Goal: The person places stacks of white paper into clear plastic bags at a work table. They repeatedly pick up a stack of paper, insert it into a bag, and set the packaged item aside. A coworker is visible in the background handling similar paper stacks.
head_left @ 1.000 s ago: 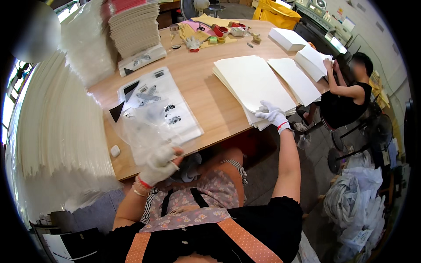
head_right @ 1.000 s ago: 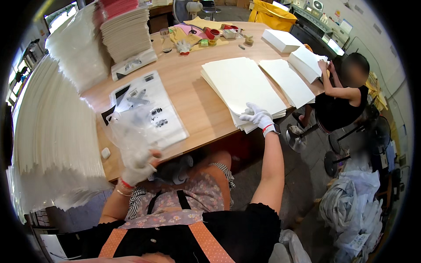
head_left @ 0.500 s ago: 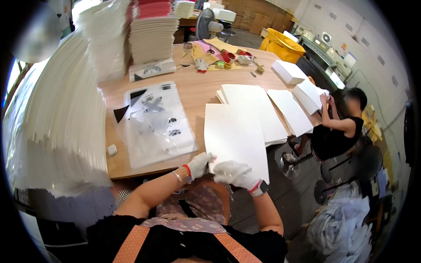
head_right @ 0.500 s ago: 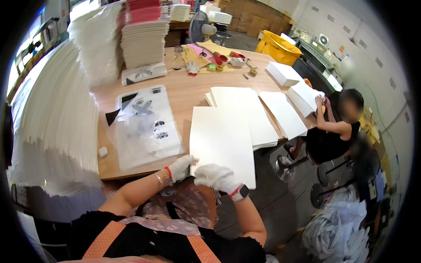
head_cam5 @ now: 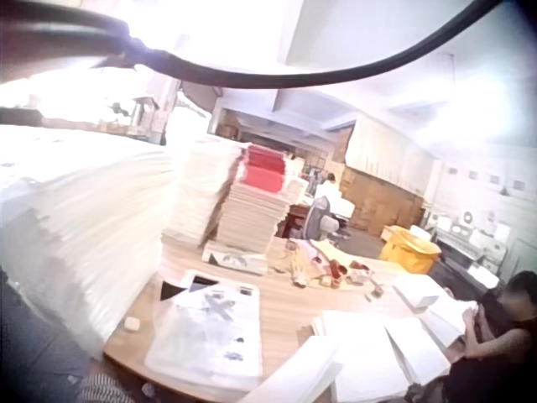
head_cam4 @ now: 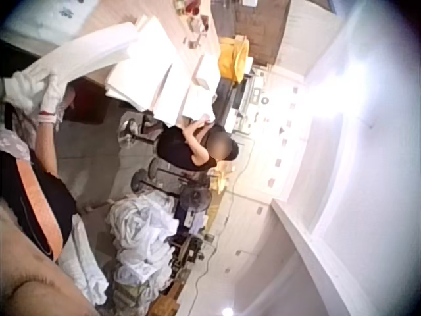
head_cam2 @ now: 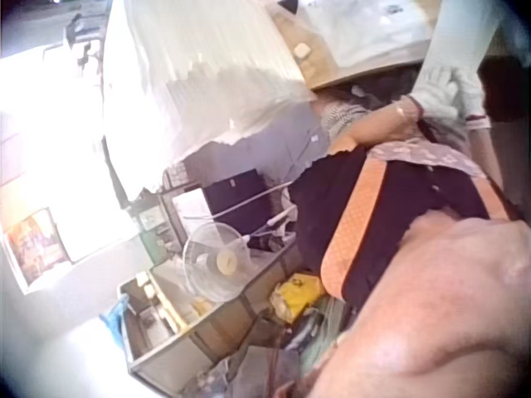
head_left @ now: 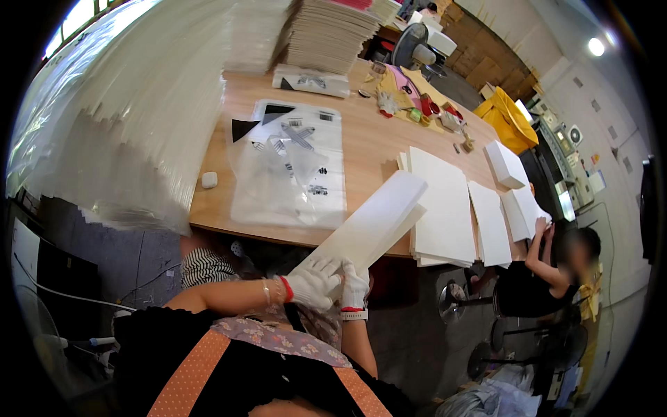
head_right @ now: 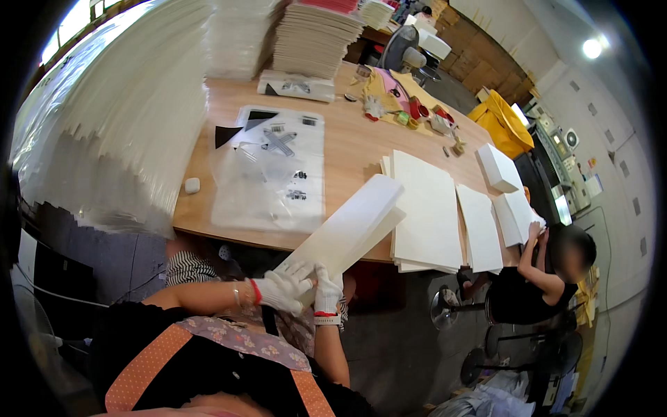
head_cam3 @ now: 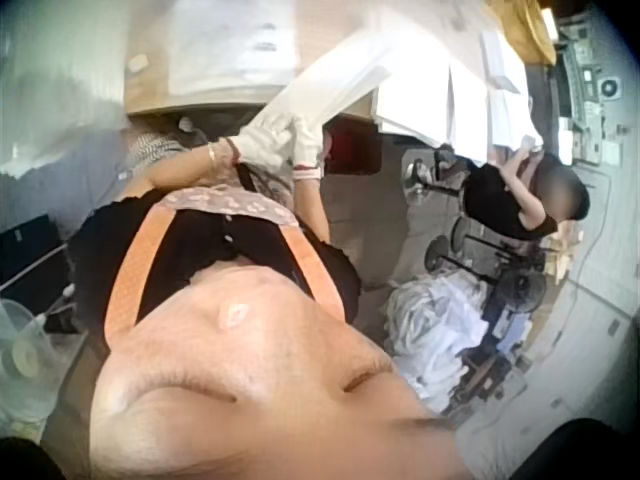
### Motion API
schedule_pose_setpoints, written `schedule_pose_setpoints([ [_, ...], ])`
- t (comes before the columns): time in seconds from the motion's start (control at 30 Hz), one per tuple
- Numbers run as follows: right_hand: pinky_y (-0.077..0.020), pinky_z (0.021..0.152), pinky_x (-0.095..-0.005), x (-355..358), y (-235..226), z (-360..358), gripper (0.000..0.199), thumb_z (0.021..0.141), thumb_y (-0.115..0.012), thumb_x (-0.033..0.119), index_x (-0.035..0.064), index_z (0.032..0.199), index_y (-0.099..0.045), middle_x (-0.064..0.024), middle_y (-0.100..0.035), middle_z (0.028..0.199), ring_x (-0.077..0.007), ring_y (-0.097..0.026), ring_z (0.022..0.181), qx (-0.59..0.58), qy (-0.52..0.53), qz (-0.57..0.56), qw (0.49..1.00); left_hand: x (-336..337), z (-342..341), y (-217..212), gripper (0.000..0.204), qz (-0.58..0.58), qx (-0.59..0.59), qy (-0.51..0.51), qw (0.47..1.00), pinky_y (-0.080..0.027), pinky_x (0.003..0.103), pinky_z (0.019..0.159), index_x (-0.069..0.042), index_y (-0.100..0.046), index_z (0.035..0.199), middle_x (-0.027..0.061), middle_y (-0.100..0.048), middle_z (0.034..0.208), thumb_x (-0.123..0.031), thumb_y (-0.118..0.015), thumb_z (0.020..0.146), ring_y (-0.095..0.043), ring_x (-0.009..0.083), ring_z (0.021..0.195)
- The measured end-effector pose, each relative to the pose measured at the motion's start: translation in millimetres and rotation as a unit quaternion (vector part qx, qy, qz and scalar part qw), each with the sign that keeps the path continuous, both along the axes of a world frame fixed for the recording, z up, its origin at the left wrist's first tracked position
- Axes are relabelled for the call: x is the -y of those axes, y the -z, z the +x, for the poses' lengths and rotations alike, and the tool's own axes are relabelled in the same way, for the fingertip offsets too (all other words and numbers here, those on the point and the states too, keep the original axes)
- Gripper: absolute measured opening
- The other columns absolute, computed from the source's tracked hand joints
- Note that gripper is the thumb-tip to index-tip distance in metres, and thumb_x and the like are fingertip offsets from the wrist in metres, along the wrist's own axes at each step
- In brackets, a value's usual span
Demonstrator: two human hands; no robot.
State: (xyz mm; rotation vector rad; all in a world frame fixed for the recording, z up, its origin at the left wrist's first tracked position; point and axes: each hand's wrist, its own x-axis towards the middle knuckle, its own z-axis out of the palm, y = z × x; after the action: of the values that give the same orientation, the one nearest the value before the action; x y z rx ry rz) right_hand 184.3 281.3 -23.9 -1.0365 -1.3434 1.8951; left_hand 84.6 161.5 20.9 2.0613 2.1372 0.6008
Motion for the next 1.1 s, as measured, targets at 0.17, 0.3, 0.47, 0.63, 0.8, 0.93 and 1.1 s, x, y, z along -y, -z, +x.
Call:
schedule_pose_setpoints([
  [0.17, -0.0494, 0.072, -0.0270, -8.3, -29.3, 15.5, 0.023, 0.087, -0.054, 0.003, -0.0016, 0.110, -0.057, -0.0060, -0.063, 0.098, -0.0137, -0.059, 0.083, -0.034, -0.020, 0.159, 0.987, 4.2, -127.9, -96.8, 0.051, 0.320, -0.087, -0.139, 0.933, -0.039, 0.050, 0.099, -0.006, -0.052, 0.123, 0.0239, -0.044, 0.130, -0.019, -0.064, 0.075, -0.039, 0.0438, 0.124],
  [0.3, -0.0502, 0.069, -0.0266, -11.4, -63.1, 29.9, 0.024, 0.082, -0.058, -0.002, -0.0031, 0.106, -0.057, -0.0072, -0.065, 0.090, -0.0133, -0.061, 0.077, 0.026, -0.022, 0.264, 0.964, 5.0, -212.9, -123.1, 0.048, 0.197, 0.114, -0.337, 0.914, -0.042, 0.040, 0.097, -0.004, -0.051, 0.124, 0.0209, -0.049, 0.127, -0.019, -0.066, 0.080, -0.049, 0.0290, 0.116],
  [0.47, -0.0515, 0.066, -0.0271, -22.2, -100.2, 31.4, 0.034, 0.076, -0.064, -0.006, 0.0001, 0.109, -0.059, -0.0118, -0.066, 0.093, -0.0190, -0.065, 0.075, 0.072, -0.053, 0.563, 0.822, -25.6, -240.8, -113.6, 0.035, 0.143, 0.726, -0.044, 0.671, -0.048, 0.022, 0.070, 0.001, -0.053, 0.119, 0.0047, -0.064, 0.097, -0.019, -0.059, 0.092, -0.062, 0.0102, 0.084],
  [0.63, -0.0523, 0.061, -0.0401, -16.8, -109.8, -3.6, 0.038, 0.078, -0.059, 0.013, 0.0199, 0.115, -0.060, -0.0091, -0.065, 0.104, -0.0320, -0.064, 0.068, 0.374, -0.233, 0.627, 0.643, -55.5, -255.8, -47.9, 0.033, 0.172, 0.666, -0.016, 0.726, -0.051, 0.027, 0.074, -0.004, -0.056, 0.117, 0.0023, -0.063, 0.089, -0.019, -0.058, 0.087, -0.061, 0.0130, 0.087],
  [0.8, -0.0508, 0.071, -0.0404, -48.3, -83.1, -53.8, 0.034, 0.083, -0.056, 0.020, 0.0070, 0.115, -0.057, -0.0155, -0.061, 0.110, -0.0307, -0.062, 0.084, 0.493, -0.338, 0.666, 0.447, -64.2, -83.1, -79.0, 0.015, 0.175, 0.085, 0.010, 0.981, -0.051, 0.038, 0.072, -0.012, -0.062, 0.091, 0.0133, -0.063, 0.083, -0.021, -0.059, 0.079, -0.064, 0.0285, 0.079],
  [0.93, -0.0480, 0.084, -0.0413, -66.8, -70.1, -88.3, 0.041, 0.084, -0.059, 0.021, 0.0046, 0.121, -0.052, -0.0201, -0.058, 0.113, -0.0361, -0.058, 0.100, 0.323, -0.189, 0.517, 0.770, -50.8, -97.1, -61.4, 0.012, 0.181, 0.204, -0.077, 0.959, -0.051, 0.039, 0.073, -0.008, -0.061, 0.090, 0.0134, -0.064, 0.087, -0.011, -0.059, 0.078, -0.063, 0.0314, 0.078],
  [1.1, -0.0483, 0.080, -0.0456, -71.0, -23.9, -126.7, 0.037, 0.084, -0.060, 0.022, 0.0081, 0.118, -0.053, -0.0193, -0.061, 0.108, -0.0378, -0.059, 0.098, 0.404, -0.052, 0.426, 0.808, -11.8, -120.5, 39.6, 0.029, 0.157, 0.102, -0.077, 0.979, -0.052, 0.037, 0.069, -0.008, -0.062, 0.108, 0.0127, -0.064, 0.101, -0.010, -0.058, 0.080, -0.064, 0.0283, 0.078],
])
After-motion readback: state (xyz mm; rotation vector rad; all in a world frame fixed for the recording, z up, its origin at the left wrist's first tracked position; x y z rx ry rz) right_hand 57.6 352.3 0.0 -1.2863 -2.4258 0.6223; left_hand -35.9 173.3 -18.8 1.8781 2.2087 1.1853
